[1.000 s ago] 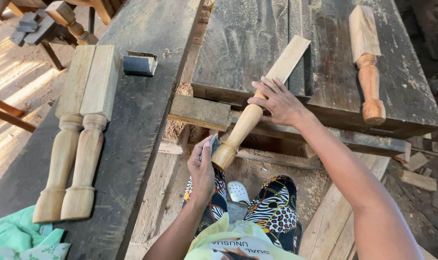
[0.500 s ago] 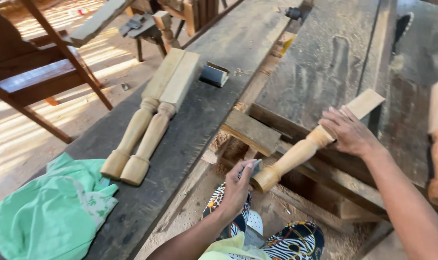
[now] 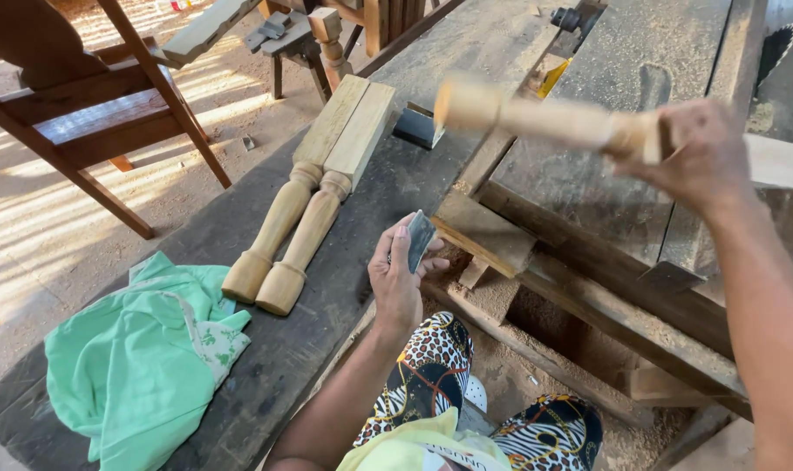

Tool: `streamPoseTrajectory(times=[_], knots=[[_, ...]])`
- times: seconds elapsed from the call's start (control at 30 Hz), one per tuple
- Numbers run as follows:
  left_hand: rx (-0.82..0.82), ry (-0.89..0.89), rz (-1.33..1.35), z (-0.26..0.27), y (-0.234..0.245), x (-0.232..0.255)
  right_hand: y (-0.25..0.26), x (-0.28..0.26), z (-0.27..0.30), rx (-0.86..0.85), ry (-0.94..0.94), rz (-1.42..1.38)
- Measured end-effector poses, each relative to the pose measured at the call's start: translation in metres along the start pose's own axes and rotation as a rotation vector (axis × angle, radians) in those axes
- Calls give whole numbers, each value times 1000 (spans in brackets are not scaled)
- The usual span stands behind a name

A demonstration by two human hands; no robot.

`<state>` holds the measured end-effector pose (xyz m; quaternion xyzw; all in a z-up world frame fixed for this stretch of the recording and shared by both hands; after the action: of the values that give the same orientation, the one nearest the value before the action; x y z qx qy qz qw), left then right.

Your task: Sanding carved wooden furniture legs with sandpaper at a workbench.

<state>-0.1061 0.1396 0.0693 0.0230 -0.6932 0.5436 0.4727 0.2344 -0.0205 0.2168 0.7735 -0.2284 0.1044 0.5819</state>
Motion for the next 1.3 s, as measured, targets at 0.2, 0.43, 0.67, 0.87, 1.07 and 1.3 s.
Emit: streamPoseTrajectory(times=[0.2, 0.43, 0.67, 0.87, 1.07, 1.3], knots=[[-10, 68, -36, 11, 12, 1, 46, -8, -15, 298, -386, -404], [-52, 22, -185, 10, 0, 3, 36, -84, 15, 355, -746, -929], [-75, -146, -615, 4, -35, 1, -129, -175, 82, 648, -1157, -1794], [-116, -156, -801, -1, -49, -5, -163, -249, 107, 694, -1320, -2043], [-247, -331, -1009, -3, -48, -34, -170, -294, 116, 570, -1350, -1973], [-304, -261, -1080, -14, -61, -85, -160, -310, 120, 535, -1383, -1955]])
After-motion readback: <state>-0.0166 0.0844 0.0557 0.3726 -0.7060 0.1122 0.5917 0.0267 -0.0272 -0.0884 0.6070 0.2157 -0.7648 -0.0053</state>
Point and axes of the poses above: each hand's wrist, its own z-axis away from the middle knuckle, its own y-axis out of the back of the hand, x = y × z, the point moved 1 cm from there along -z, towards the middle knuckle, and after that the axes turned 11 degrees about y, right-handed, at the moved point
